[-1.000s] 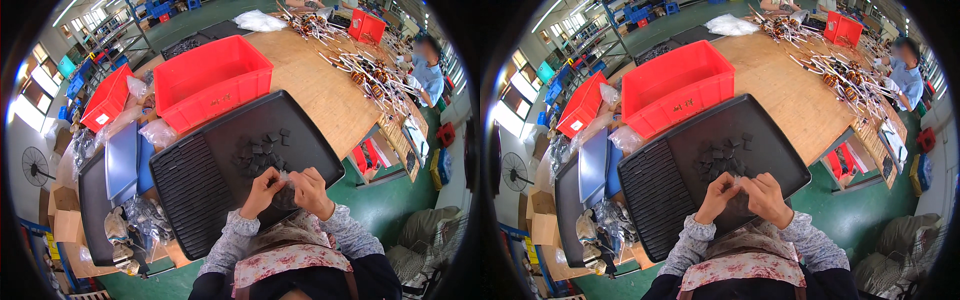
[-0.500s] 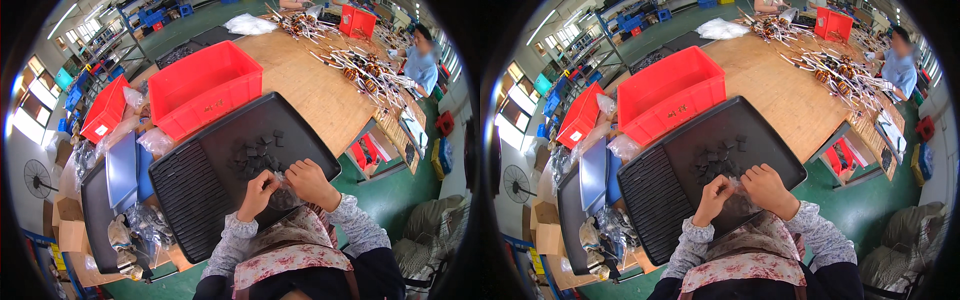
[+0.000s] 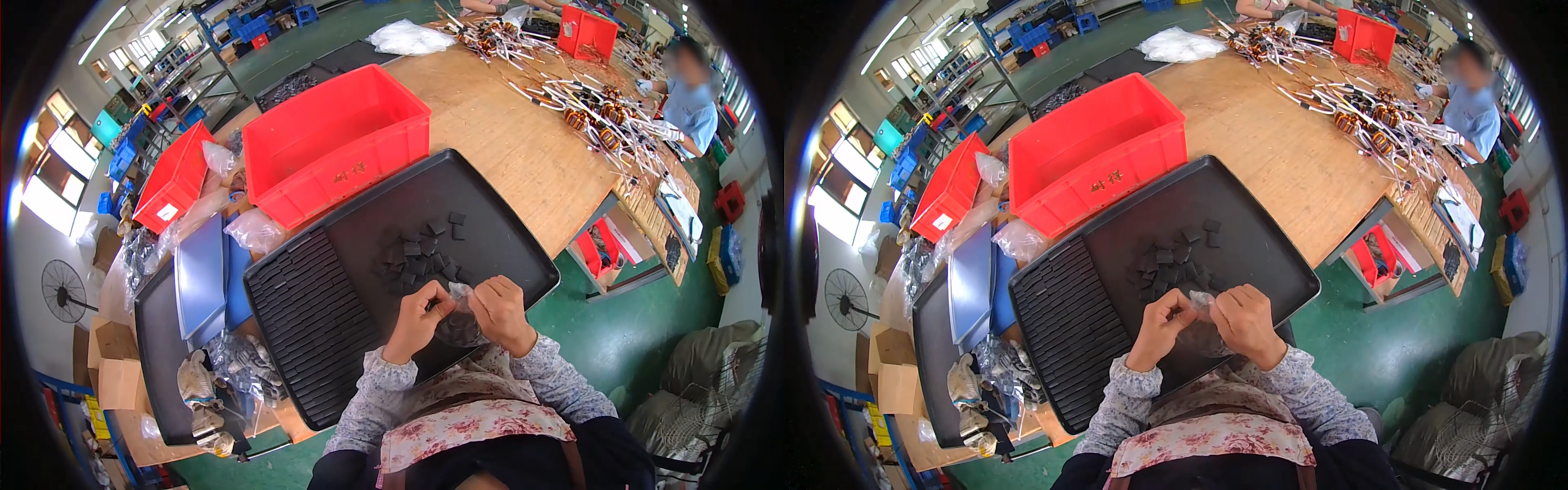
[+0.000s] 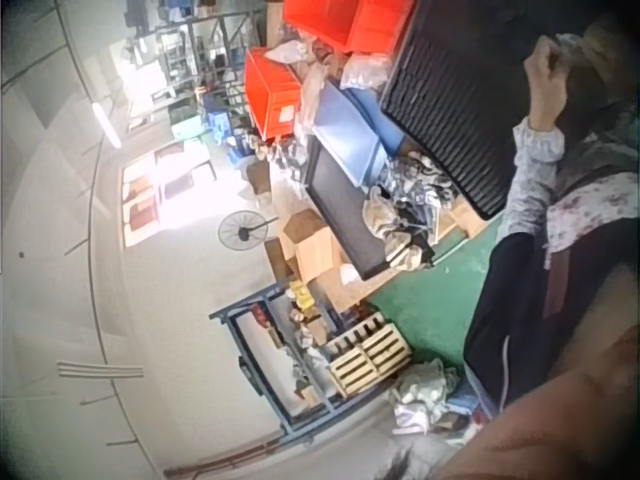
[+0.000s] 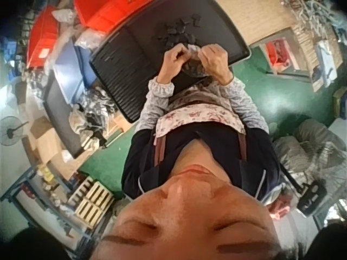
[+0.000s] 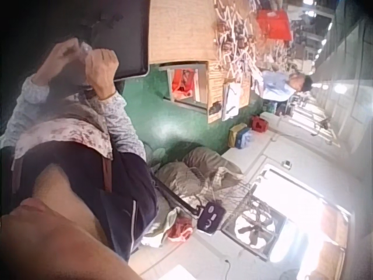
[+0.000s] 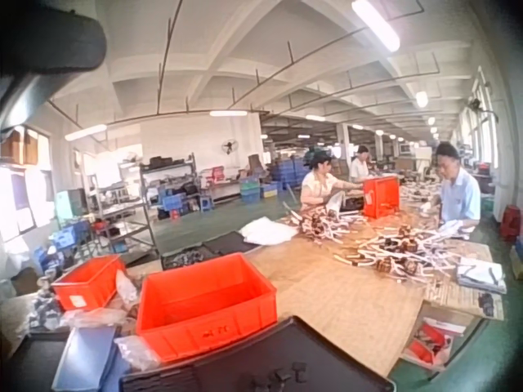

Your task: The person sorts small black rectangular components on a black tray, picking them up one by one and arranging them into neat rows. The person also handles a small plastic bag containing similar parts, placing it on the tray.

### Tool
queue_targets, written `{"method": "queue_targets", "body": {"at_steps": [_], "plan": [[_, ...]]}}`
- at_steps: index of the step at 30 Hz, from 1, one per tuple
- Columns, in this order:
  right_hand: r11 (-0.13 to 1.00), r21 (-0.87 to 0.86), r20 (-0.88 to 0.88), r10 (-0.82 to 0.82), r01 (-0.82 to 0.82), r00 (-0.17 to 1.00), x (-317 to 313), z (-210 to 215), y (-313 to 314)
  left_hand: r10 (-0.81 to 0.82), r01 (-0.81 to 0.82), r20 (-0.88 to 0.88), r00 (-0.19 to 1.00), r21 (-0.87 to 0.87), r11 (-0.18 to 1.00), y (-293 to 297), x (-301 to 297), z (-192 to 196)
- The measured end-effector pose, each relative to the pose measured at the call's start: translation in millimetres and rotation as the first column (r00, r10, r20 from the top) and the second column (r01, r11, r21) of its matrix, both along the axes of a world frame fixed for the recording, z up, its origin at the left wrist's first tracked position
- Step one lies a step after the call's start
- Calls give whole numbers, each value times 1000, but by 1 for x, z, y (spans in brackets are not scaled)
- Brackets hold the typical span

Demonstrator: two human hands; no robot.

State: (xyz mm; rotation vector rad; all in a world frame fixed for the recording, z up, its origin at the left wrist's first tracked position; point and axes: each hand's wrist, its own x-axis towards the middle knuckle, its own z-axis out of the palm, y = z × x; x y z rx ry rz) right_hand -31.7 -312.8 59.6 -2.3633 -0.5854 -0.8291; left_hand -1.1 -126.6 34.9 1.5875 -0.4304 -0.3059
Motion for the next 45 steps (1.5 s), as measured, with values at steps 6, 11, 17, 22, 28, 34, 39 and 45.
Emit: {"method": "queue_targets", "body": {"at_steps": [6,11,17,22,28,34,39,45], "plan": [[965,-241,-72,86,-101,994,7,28,-12,-5,4,-10,1000,-14,1000,2,-1,2],[831,-531,-53,163,-166,985,13,37,-13,10,-12,66,998,29,1000,-3,1,4],[801,-528,-78,287,-284,955,22,36,-20,35,-34,77,996,-15,999,-3,-2,10],[891,-393,-17,239,-227,971,11,20,-14,9,-7,51,999,-34,999,0,-4,12],[973,-107,-116,190,-202,975,10,15,-14,-2,3,30,1000,-47,999,6,-4,4],[985,69,-280,172,-159,944,10,18,-20,-16,11,-68,998,-63,998,10,-2,5],[982,168,-621,172,-84,765,-9,38,-34,-2,-2,-38,999,-89,996,9,-3,0],[973,161,-697,230,-164,679,-24,36,-26,73,-62,143,987,-86,994,-4,-7,3]]}}
